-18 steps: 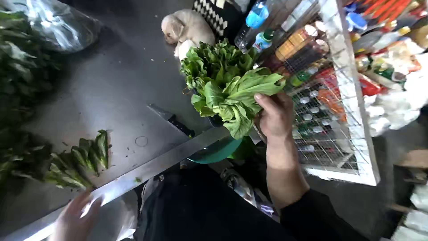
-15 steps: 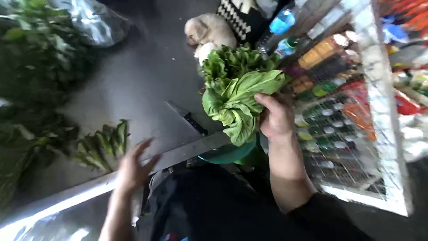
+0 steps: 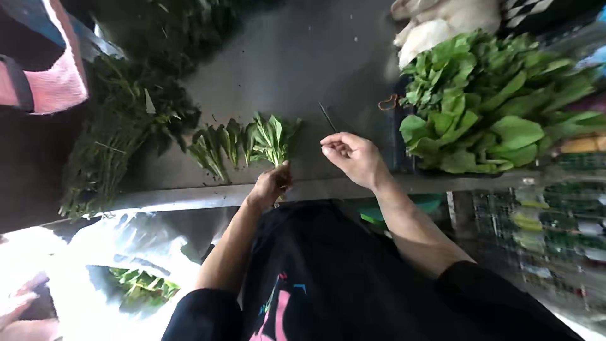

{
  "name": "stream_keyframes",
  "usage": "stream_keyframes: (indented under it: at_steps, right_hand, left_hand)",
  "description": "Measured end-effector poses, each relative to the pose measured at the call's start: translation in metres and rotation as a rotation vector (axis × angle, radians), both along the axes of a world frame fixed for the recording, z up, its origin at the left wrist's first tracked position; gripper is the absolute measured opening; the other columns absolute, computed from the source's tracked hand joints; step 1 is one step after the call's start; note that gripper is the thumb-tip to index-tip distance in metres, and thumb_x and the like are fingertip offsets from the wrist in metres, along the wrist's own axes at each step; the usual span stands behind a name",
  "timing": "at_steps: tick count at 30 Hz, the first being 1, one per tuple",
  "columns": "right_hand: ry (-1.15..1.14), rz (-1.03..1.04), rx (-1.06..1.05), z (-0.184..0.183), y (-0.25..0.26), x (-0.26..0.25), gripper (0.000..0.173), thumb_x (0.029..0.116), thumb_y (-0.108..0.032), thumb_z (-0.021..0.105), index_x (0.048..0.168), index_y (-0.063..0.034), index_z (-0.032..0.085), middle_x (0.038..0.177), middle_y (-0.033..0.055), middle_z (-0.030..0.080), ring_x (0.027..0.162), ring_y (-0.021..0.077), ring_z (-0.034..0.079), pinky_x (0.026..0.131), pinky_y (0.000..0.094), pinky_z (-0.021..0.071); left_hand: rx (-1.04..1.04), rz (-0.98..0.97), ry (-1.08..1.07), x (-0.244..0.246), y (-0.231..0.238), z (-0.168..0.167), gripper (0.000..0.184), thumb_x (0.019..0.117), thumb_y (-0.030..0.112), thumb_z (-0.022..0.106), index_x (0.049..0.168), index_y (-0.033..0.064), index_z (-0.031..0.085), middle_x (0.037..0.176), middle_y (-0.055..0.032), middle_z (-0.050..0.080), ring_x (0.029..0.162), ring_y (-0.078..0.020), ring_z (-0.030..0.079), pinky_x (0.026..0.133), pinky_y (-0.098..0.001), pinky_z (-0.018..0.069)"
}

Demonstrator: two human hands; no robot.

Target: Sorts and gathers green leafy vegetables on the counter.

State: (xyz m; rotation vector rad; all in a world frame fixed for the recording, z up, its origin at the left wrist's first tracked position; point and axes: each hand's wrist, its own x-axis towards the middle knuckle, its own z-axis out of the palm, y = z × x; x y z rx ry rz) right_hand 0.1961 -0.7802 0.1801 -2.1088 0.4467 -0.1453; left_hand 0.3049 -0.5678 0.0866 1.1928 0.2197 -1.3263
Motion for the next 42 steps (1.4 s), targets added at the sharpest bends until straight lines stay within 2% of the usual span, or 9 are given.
stream_keyframes:
  at_steps: [7,10,18,23,27,33,36,38,42]
  right_hand:
    - [0.112,0.002,-0.128,-0.043,0.088,0.028,0.020,0.0941,-0.018,0.073,0.112,-0.0085,0.076,0.111,0.0085,0.072,0.101,0.0187,0.071,0.092,0.0392,0.0594]
    - [0.037,-0.089,-0.231,-0.046,0.101,0.032,0.011,0.0935,-0.015,0.071,0.100,-0.0072,0.077,0.100,0.0077,0.073,0.093,0.0182,0.072,0.085,0.0360,0.0610]
    - [-0.012,-0.111,-0.386,-0.042,0.066,0.035,0.007,0.0897,-0.013,0.070,0.092,-0.0071,0.072,0.092,0.0088,0.069,0.085,0.0227,0.070,0.073,0.0407,0.0607]
    - [-0.149,0.047,0.030,-0.045,0.022,0.026,0.010,0.0864,-0.008,0.070,0.095,-0.0021,0.071,0.097,0.0105,0.069,0.087,0.0175,0.069,0.077,0.0343,0.0596]
    - [-0.147,0.220,0.470,-0.042,-0.002,0.016,0.023,0.0955,-0.020,0.056,0.103,-0.0009,0.066,0.092,0.0040,0.067,0.080,0.0064,0.062,0.072,0.0248,0.0541]
    - [0.126,0.292,0.442,-0.041,-0.006,0.009,0.021,0.0986,-0.017,0.061,0.110,-0.0023,0.068,0.077,0.0029,0.061,0.065,0.0074,0.054,0.064,0.0278,0.0494]
    - [0.188,0.496,0.373,-0.038,0.001,0.005,0.028,0.1011,-0.024,0.058,0.116,-0.0048,0.072,0.085,0.0072,0.066,0.070,0.0110,0.057,0.068,0.0296,0.0494]
    - [0.172,0.579,0.301,-0.041,0.000,0.003,0.028,0.1017,-0.021,0.057,0.116,-0.0025,0.072,0.106,0.0143,0.072,0.093,0.0195,0.067,0.088,0.0352,0.0541]
    - [0.155,0.411,0.052,-0.070,-0.017,0.001,0.022,0.1011,-0.017,0.061,0.111,-0.0008,0.073,0.113,0.0171,0.071,0.103,0.0274,0.070,0.096,0.0427,0.0561]
  left_hand:
    - [-0.094,-0.155,0.132,0.027,0.014,0.013,0.071,0.1070,0.062,0.017,0.124,0.0073,0.059,0.095,-0.0106,0.070,0.082,-0.0221,0.069,0.076,-0.0401,0.0604]
    - [-0.078,-0.287,0.079,0.043,0.012,0.019,0.076,0.1062,0.063,0.014,0.126,0.0059,0.059,0.098,-0.0108,0.070,0.087,-0.0227,0.069,0.080,-0.0426,0.0600]
    - [-0.006,-0.279,-0.104,0.038,-0.026,0.039,0.061,0.1107,0.050,0.027,0.126,0.0018,0.060,0.100,-0.0120,0.072,0.090,-0.0226,0.071,0.081,-0.0411,0.0603]
    - [0.052,-0.069,-0.132,0.025,-0.051,0.049,0.037,0.1104,0.033,0.043,0.122,0.0033,0.061,0.097,-0.0090,0.069,0.086,-0.0195,0.068,0.079,-0.0370,0.0588]
    - [0.108,0.126,-0.127,0.015,-0.070,0.053,0.025,0.1071,0.029,0.052,0.111,0.0076,0.064,0.083,-0.0045,0.066,0.075,-0.0163,0.066,0.071,-0.0341,0.0577]
    - [0.123,0.418,-0.108,0.014,-0.094,0.042,0.028,0.1035,0.028,0.058,0.122,0.0078,0.058,0.106,-0.0094,0.067,0.091,-0.0206,0.066,0.079,-0.0391,0.0572]
    - [0.087,0.545,-0.072,0.031,-0.091,0.038,0.028,0.1064,0.030,0.048,0.123,0.0099,0.057,0.108,-0.0079,0.066,0.094,-0.0208,0.066,0.082,-0.0391,0.0567]
    - [0.045,0.554,-0.087,0.040,-0.087,0.043,0.031,0.1088,0.032,0.045,0.126,0.0093,0.055,0.107,-0.0083,0.066,0.093,-0.0202,0.068,0.083,-0.0377,0.0583]
    - [-0.010,0.501,-0.081,0.043,-0.074,0.054,0.032,0.1083,0.030,0.049,0.129,0.0067,0.057,0.114,-0.0116,0.068,0.100,-0.0235,0.069,0.089,-0.0402,0.0584]
